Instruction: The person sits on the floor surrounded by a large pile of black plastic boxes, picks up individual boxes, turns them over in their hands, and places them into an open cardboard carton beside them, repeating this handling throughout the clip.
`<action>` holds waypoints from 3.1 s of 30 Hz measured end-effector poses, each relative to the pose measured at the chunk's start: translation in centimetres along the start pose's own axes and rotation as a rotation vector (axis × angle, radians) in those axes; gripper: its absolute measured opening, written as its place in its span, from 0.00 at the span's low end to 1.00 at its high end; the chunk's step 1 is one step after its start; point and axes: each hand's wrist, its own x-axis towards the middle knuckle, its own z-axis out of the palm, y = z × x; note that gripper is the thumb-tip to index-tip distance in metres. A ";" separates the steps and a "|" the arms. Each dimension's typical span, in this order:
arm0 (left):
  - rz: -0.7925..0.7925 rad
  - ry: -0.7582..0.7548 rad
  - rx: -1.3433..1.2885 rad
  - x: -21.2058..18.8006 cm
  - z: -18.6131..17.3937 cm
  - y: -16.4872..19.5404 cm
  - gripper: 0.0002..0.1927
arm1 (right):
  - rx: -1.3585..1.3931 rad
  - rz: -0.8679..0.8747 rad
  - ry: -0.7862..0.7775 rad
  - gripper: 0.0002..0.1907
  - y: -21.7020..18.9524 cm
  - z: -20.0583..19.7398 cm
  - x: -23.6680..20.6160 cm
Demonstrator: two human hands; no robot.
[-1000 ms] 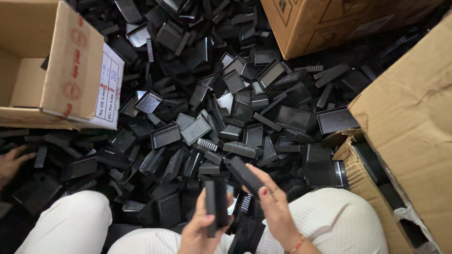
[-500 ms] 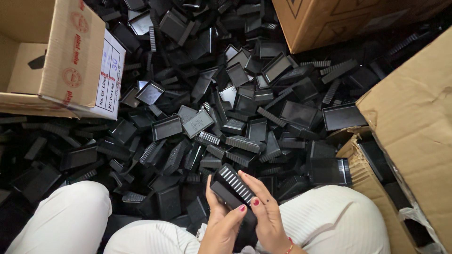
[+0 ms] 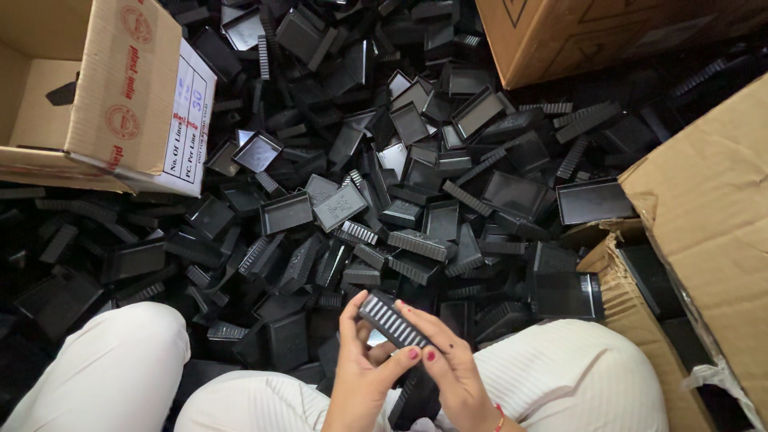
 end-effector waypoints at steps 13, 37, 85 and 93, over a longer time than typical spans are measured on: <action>0.951 0.194 1.073 -0.7 -9.7 9.5 0.30 | -0.017 0.173 -0.208 0.33 5.1 -0.4 -0.3; -0.248 0.461 1.638 15.9 -20.5 7.2 0.37 | -0.859 -0.156 0.155 0.21 7.1 1.2 4.0; -0.172 0.209 -0.567 1.8 -2.3 -2.9 0.10 | 0.466 0.396 0.105 0.29 2.6 -2.5 2.6; 0.158 0.138 0.457 0.9 2.5 -2.9 0.26 | 0.288 0.297 0.230 0.29 5.0 -1.6 1.5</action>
